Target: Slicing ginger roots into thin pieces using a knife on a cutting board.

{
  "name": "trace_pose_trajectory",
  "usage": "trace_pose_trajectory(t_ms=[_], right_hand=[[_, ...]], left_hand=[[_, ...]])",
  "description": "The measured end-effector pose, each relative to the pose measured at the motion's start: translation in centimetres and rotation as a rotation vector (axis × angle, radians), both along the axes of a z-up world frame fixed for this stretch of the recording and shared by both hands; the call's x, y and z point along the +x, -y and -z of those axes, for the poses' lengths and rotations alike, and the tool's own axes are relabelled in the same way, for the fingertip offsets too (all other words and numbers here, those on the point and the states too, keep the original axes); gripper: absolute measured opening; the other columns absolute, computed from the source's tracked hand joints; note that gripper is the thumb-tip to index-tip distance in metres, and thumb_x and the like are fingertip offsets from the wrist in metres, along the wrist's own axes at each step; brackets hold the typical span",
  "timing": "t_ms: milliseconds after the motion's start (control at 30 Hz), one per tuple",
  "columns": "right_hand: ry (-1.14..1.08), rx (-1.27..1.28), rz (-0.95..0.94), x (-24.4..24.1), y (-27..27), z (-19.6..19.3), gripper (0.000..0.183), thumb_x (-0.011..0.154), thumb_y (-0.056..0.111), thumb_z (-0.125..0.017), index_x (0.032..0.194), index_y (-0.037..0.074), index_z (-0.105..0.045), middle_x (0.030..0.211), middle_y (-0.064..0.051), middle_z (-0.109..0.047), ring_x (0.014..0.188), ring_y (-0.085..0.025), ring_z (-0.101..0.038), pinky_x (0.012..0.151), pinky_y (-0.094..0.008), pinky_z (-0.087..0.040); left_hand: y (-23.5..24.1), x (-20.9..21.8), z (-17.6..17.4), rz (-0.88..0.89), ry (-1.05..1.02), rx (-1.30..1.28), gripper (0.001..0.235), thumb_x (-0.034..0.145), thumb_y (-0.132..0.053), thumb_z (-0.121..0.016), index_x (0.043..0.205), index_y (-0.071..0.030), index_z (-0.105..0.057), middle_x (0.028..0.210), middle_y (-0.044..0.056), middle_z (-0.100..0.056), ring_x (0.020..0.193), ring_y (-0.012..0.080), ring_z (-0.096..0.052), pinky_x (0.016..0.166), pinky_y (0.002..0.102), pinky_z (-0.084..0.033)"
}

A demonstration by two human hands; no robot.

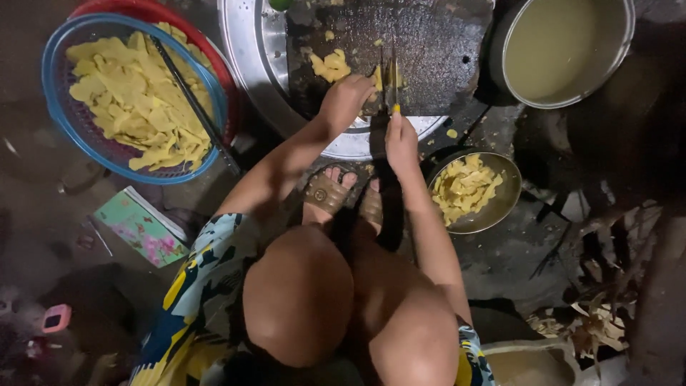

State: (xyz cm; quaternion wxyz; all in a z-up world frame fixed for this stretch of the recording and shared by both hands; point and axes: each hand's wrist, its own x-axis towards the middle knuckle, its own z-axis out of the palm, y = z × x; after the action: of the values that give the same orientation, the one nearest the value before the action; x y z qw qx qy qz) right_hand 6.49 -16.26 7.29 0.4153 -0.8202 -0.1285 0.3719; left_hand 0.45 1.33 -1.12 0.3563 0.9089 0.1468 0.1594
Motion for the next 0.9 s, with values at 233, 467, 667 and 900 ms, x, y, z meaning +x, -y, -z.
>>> trace_pose_trajectory(t_ms=[233, 467, 667, 900], right_hand=[[0.026, 0.02, 0.009, -0.4, -1.1, 1.5, 0.056, 0.114, 0.042, -0.031, 0.075, 0.008, -0.052, 0.065, -0.014, -0.057, 0.073, -0.036, -0.062, 0.078, -0.046, -0.05], [0.06, -0.038, -0.031, -0.7, -2.1, 1.5, 0.058, 0.112, 0.049, -0.034, 0.08, 0.007, -0.057, 0.068, -0.017, -0.065, 0.078, -0.039, -0.066, 0.078, -0.051, -0.051], [0.103, -0.061, -0.032, -0.8, -2.1, 1.8, 0.059, 0.113, 0.045, -0.032, 0.087, 0.0, -0.059, 0.077, -0.033, -0.064, 0.08, -0.052, -0.065, 0.068, -0.058, -0.049], [0.052, -0.122, -0.037, -0.7, -2.4, 2.1, 0.06, 0.114, 0.047, -0.026, 0.094, 0.002, -0.06, 0.076, -0.025, -0.066, 0.068, -0.034, -0.067, 0.059, -0.045, -0.052]], left_hand=[[0.1, 0.0, 0.3, -0.006, 0.0, 0.076, 0.02, 0.102, -0.026, -0.068, 0.097, -0.007, -0.073, 0.079, 0.012, -0.068, 0.074, 0.0309, -0.072, 0.061, 0.033, -0.06], [-0.1, -0.1, -2.0, -0.034, 0.021, 0.16, 0.018, 0.101, -0.024, -0.071, 0.091, -0.01, -0.072, 0.074, 0.007, -0.065, 0.067, 0.0253, -0.071, 0.056, 0.027, -0.058], [-0.1, 0.0, -1.8, -0.01, 0.048, 0.14, 0.015, 0.101, -0.02, -0.071, 0.096, -0.007, -0.073, 0.079, 0.009, -0.069, 0.069, 0.0249, -0.071, 0.058, 0.027, -0.058], [0.1, -0.1, -1.5, -0.001, 0.096, 0.112, 0.021, 0.103, -0.019, -0.067, 0.09, -0.003, -0.072, 0.074, 0.012, -0.066, 0.064, 0.028, -0.068, 0.056, 0.03, -0.056]])
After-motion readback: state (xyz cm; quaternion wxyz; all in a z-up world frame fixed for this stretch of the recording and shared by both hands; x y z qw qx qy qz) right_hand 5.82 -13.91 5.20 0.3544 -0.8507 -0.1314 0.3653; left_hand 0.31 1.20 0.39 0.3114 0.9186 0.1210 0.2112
